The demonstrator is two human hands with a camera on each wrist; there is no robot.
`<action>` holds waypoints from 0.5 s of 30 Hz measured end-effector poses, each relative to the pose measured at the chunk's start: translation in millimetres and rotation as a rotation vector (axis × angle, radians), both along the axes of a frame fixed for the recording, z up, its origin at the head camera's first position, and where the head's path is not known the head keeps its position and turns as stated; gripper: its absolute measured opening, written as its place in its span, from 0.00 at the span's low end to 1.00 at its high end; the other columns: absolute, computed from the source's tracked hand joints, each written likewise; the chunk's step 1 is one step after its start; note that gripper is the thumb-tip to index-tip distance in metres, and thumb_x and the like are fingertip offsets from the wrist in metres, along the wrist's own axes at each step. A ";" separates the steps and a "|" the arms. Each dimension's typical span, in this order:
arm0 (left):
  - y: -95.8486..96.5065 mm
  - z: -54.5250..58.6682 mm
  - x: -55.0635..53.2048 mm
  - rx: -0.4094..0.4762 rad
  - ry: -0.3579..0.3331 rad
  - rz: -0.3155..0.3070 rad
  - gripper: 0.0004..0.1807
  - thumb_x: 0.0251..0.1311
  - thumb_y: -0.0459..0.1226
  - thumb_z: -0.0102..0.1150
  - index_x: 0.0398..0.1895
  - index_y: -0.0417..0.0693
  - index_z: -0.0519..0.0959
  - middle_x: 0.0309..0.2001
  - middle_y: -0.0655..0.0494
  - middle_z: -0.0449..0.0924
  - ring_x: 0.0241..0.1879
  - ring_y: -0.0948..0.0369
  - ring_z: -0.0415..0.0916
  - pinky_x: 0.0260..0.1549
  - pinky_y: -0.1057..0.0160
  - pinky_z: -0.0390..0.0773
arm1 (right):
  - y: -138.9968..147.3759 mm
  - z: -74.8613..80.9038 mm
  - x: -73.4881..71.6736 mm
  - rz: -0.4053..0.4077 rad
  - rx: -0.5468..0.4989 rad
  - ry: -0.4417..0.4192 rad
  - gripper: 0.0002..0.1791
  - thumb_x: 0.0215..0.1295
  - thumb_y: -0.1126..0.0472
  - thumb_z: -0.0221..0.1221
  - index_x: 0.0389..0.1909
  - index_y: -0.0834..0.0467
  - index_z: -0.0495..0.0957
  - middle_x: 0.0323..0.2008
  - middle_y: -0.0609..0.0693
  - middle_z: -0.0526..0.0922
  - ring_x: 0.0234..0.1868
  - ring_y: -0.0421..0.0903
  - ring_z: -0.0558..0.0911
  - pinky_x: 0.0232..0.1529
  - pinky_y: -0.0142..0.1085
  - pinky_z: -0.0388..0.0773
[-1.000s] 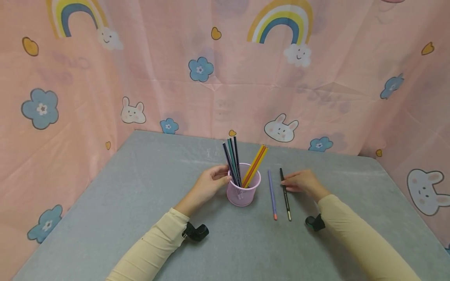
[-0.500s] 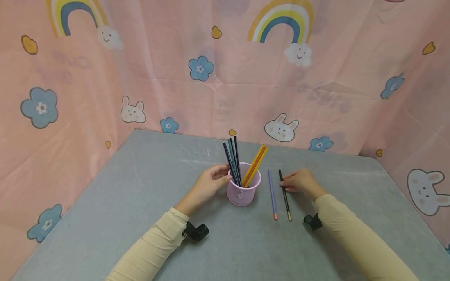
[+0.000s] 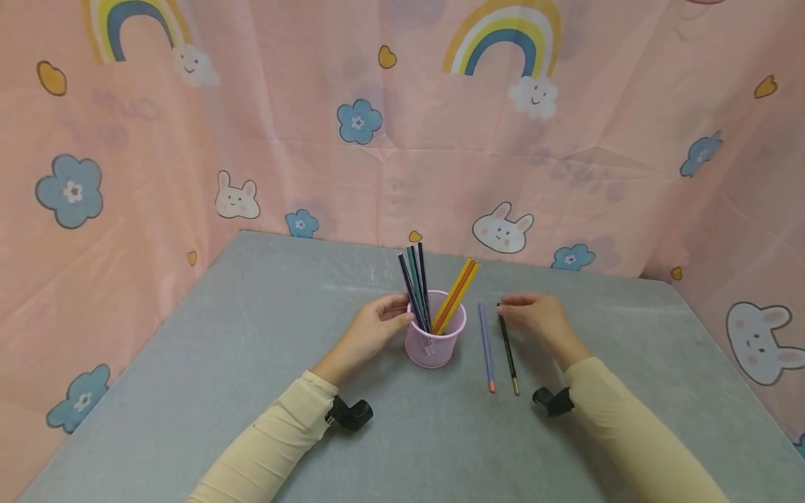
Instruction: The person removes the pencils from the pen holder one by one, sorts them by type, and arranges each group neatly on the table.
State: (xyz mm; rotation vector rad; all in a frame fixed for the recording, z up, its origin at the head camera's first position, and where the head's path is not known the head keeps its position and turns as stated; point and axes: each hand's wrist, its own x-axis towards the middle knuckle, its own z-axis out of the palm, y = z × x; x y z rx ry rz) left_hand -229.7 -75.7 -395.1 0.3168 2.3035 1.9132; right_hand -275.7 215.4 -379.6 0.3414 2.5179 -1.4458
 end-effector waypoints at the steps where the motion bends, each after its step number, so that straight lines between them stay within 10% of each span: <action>1: 0.0 0.0 0.0 -0.002 0.000 0.001 0.25 0.61 0.41 0.58 0.61 0.43 0.69 0.59 0.49 0.73 0.59 0.55 0.71 0.57 0.57 0.72 | -1.9 0.8 1.2 -0.001 -0.002 0.013 0.26 0.59 0.52 0.62 0.56 0.59 0.73 0.56 0.57 0.76 0.50 0.46 0.80 0.52 0.38 0.77; 15: 0.0 1.9 2.1 0.001 0.010 -0.004 0.25 0.61 0.40 0.57 0.61 0.42 0.69 0.59 0.48 0.72 0.59 0.54 0.71 0.56 0.57 0.73 | -23.9 4.8 14.4 0.069 -0.217 0.176 0.29 0.55 0.52 0.65 0.56 0.61 0.73 0.51 0.54 0.81 0.44 0.36 0.82 0.46 0.29 0.79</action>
